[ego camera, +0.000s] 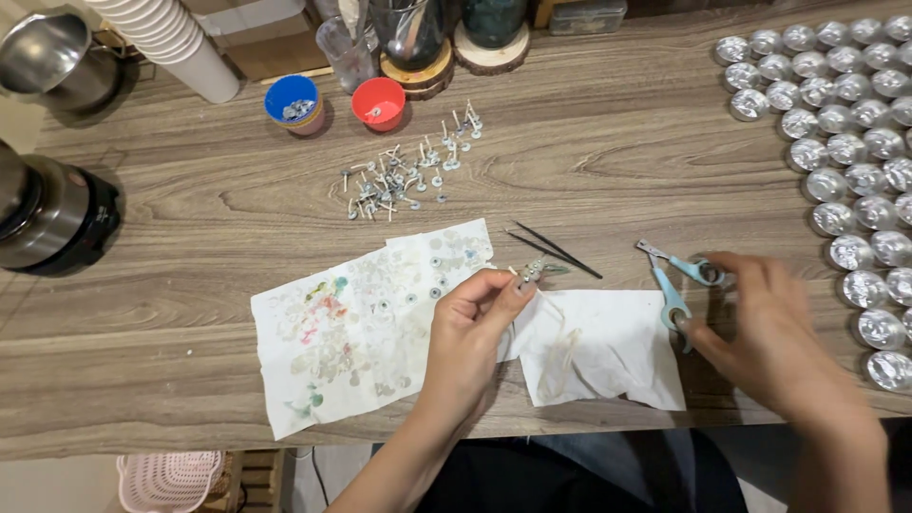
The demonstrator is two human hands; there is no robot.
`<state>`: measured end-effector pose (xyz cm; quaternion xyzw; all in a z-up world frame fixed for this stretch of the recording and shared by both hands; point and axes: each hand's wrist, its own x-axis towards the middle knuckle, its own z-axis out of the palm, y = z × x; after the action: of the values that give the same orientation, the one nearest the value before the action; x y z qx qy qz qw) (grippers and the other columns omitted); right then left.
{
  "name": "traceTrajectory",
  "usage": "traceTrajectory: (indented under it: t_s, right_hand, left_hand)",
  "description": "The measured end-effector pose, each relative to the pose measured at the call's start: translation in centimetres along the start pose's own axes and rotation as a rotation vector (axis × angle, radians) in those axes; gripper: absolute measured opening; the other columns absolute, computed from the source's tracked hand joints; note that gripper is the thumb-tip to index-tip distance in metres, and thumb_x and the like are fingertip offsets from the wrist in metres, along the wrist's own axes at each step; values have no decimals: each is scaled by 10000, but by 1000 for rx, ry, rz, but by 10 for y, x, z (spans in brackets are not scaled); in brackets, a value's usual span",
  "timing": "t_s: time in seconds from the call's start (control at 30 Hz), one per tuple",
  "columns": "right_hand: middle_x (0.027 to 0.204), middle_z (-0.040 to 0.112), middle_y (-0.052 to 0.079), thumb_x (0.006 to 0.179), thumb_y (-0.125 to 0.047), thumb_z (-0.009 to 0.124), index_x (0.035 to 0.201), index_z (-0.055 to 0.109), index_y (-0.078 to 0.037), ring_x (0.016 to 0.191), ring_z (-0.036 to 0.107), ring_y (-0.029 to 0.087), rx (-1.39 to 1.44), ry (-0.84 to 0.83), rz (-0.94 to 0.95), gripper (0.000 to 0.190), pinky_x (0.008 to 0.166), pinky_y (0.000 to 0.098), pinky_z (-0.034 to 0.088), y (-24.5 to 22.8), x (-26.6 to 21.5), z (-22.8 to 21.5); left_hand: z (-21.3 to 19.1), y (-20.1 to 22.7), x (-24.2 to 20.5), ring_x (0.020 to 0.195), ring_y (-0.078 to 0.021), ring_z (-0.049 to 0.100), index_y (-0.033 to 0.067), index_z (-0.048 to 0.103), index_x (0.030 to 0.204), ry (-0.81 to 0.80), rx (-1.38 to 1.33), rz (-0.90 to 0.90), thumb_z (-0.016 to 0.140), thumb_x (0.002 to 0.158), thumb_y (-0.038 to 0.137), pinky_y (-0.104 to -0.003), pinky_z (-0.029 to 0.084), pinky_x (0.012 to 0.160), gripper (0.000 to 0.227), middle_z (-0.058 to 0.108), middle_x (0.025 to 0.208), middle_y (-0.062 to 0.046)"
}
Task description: The person prepares candle wicks by threading them through metal bases, using scissors to trim the wicks, and using tweezers to adjust the wick position.
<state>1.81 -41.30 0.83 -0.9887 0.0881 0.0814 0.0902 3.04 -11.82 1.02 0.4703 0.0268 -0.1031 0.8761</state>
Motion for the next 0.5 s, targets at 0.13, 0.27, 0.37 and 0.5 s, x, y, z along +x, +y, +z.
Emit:
traceTrajectory:
  t_s: [0.13, 0.27, 0.37, 0.5]
  right_hand:
    - [1166, 649, 216, 741, -162, 816, 1405, 515, 18, 1104, 619, 325, 182, 74, -70, 751, 985, 434, 499, 14, 15, 2]
    - [1113, 671, 173, 812, -134, 805, 1511, 515, -1, 917, 683, 295, 262, -67, 102, 768, 806, 423, 613, 13, 26, -1]
    - [1050, 736, 151, 887, -142, 752, 1449, 586, -38, 841, 723, 285, 275, -41, 246, 595, 755, 416, 593, 4, 23, -4]
    - [991, 739, 143, 880, -225, 657, 1304, 625, 15, 756, 706, 252, 1335, -105, -35, 488, 672, 373, 579, -20, -30, 14]
  left_hand:
    - [6, 1, 2, 864, -82, 659, -36, 736, 1034, 44, 5, -50, 687, 970, 92, -237, 526, 805, 151, 761, 971, -72]
    - [10, 4, -1, 839, -87, 658, -42, 757, 1056, 99, 21, -38, 689, 966, 117, -244, 524, 768, 195, 762, 953, -73]
    - [10, 6, -1, 825, -93, 612, -60, 780, 1110, 132, 77, -25, 703, 999, 133, -252, 490, 736, 236, 742, 952, -90]
    - [13, 8, 1, 923, -90, 689, -34, 762, 1118, 144, 9, -35, 687, 953, 151, -233, 550, 849, 259, 789, 1040, -92]
